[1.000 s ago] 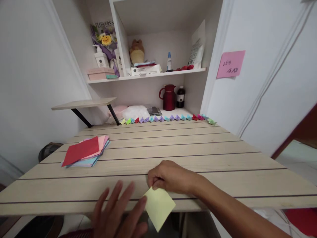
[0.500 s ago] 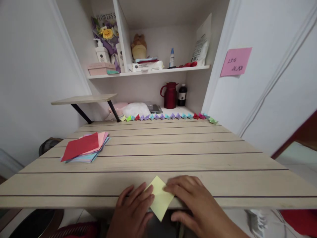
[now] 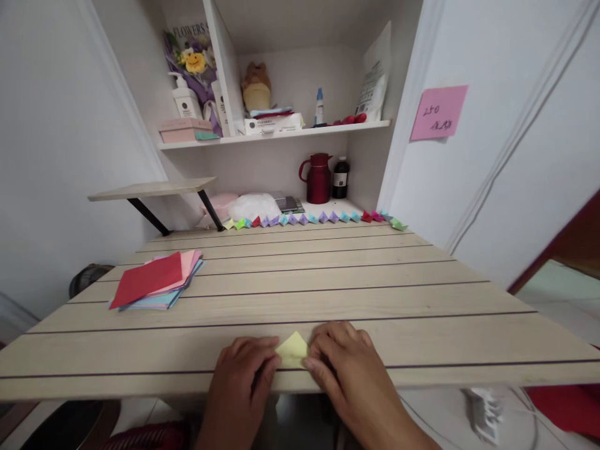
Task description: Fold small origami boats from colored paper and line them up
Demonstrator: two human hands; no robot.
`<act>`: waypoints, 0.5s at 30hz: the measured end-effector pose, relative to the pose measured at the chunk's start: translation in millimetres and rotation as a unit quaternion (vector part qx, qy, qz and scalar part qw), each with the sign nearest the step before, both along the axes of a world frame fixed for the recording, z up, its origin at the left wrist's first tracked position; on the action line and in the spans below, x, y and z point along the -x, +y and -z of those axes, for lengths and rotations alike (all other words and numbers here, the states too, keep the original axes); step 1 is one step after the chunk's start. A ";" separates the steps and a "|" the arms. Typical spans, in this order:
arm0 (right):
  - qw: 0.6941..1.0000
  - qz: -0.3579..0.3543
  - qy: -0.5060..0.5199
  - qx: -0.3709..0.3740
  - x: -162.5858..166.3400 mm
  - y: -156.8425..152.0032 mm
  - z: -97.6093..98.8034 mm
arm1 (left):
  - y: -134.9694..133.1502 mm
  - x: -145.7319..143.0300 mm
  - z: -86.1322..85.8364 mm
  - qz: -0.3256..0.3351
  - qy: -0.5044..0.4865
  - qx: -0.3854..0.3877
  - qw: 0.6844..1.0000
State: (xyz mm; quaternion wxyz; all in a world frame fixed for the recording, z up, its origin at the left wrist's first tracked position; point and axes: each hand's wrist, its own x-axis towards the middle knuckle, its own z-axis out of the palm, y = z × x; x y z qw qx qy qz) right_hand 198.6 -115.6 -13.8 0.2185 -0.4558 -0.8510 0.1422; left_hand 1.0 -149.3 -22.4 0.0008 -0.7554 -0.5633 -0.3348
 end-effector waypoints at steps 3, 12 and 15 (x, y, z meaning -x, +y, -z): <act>1.000 0.019 -0.005 -0.015 7.4 4.4 2.7 | 6.3 -4.5 -0.2 -0.050 0.004 0.042 0.998; 0.994 0.068 -0.005 -0.084 13.9 7.3 10.2 | 15.9 -15.4 -5.8 -0.129 0.047 0.075 0.988; 0.994 0.051 0.021 -0.098 12.5 8.3 10.2 | 15.5 -12.3 -0.4 -0.138 0.059 0.026 0.988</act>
